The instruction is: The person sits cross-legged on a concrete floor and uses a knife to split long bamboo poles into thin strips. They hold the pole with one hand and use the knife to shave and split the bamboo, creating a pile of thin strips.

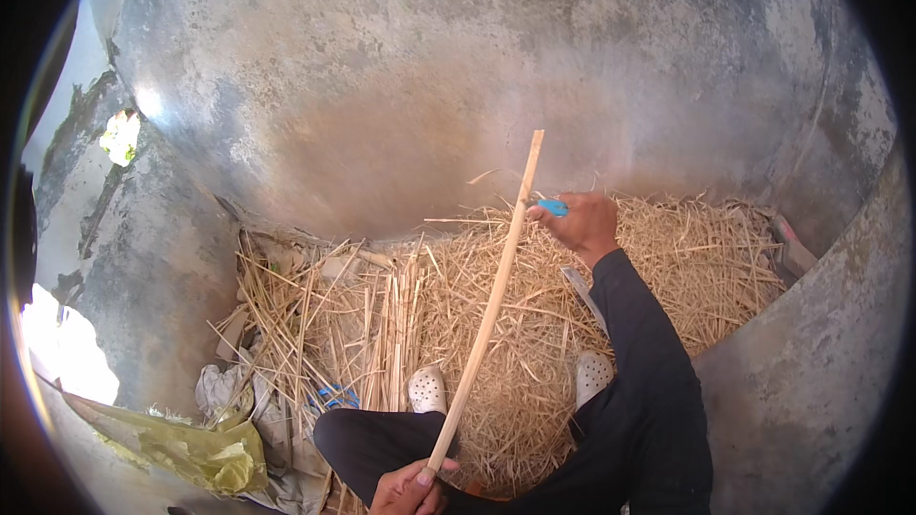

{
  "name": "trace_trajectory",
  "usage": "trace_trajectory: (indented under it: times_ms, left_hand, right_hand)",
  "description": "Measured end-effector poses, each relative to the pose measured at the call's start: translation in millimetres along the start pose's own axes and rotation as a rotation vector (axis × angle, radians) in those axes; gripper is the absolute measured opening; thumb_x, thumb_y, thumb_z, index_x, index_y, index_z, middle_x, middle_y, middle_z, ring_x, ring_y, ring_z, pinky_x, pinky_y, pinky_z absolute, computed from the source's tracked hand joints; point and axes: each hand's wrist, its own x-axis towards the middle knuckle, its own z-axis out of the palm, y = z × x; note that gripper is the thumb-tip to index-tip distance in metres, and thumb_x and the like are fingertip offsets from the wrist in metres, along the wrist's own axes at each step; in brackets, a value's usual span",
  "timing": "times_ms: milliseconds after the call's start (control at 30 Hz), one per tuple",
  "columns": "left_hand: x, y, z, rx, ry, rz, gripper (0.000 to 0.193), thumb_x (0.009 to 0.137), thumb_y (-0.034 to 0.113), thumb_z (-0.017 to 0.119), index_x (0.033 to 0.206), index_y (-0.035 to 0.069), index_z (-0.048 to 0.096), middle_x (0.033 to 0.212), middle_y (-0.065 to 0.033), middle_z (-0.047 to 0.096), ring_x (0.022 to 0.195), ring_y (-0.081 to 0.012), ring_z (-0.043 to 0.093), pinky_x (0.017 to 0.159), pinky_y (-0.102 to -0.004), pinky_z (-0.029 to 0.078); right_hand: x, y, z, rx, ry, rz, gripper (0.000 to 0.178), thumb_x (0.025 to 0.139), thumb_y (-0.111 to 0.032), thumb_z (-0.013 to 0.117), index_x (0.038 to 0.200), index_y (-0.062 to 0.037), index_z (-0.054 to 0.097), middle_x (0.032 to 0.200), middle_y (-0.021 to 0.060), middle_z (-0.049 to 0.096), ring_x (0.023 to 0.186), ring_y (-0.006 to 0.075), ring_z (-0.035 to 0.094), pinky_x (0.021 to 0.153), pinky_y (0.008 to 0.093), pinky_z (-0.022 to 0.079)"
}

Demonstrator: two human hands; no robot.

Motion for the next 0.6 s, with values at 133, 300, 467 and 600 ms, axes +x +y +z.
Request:
trace_trajectory:
  times_ms: [133,300,467,600]
  left_hand:
    - [-9.5,-6.0,-4.8,-0.023,-0.045,-0.098,0.038,0.098,0.035,0.048,0.114,0.003,0.058,0.055,0.0094,0.037,0.048,-0.0020,0.032,0.044,-0.0201,0.023]
    - [-12.2,-52.3,-17.0,0.185,-0.093,-0.050,0.036,0.097,0.034,0.051,0.115,0.003,0.058,0.056,0.0101,0.036,0.049,-0.0010,0.033,0.044,-0.0197,0.024]
    - [-9.9,-34.8,-24.5,-0.066,0.042,-0.149,0.044,0.098,0.038,0.047,0.118,0.000,0.056,0.055,0.0075,0.035,0.046,-0.0031,0.033,0.044,-0.0202,0.027]
    - [19.7,-5.6,-23.4,0.055,0.109,0.067,0.040,0.099,0.032,0.043,0.118,-0.002,0.054,0.051,0.0053,0.038,0.040,-0.0039,0.032,0.037,-0.0185,0.026]
  right_hand:
    - [7.6,16.2,-2.9,-0.052,-0.049,0.145,0.076,0.074,-0.080,0.046,0.058,-0.0083,0.064,0.049,0.0091,0.054,0.047,0.0290,0.056,0.047,0.0439,0.041]
    - [14.6,73.5,-8.4,-0.149,-0.048,0.632,0.071,0.078,-0.075,0.047,0.068,-0.0074,0.069,0.060,0.0146,0.061,0.056,0.0324,0.060,0.051,0.0442,0.043]
    - [-14.2,62.5,-17.9,-0.173,0.014,0.435,0.073,0.082,-0.073,0.044,0.066,-0.0046,0.064,0.063,0.0130,0.061,0.056,0.0301,0.057,0.051,0.0435,0.042]
    - [-20.6,-20.3,-14.3,0.028,-0.323,0.125,0.074,0.078,-0.077,0.045,0.051,-0.0096,0.058,0.045,0.0064,0.050,0.042,0.0224,0.050,0.042,0.0375,0.037]
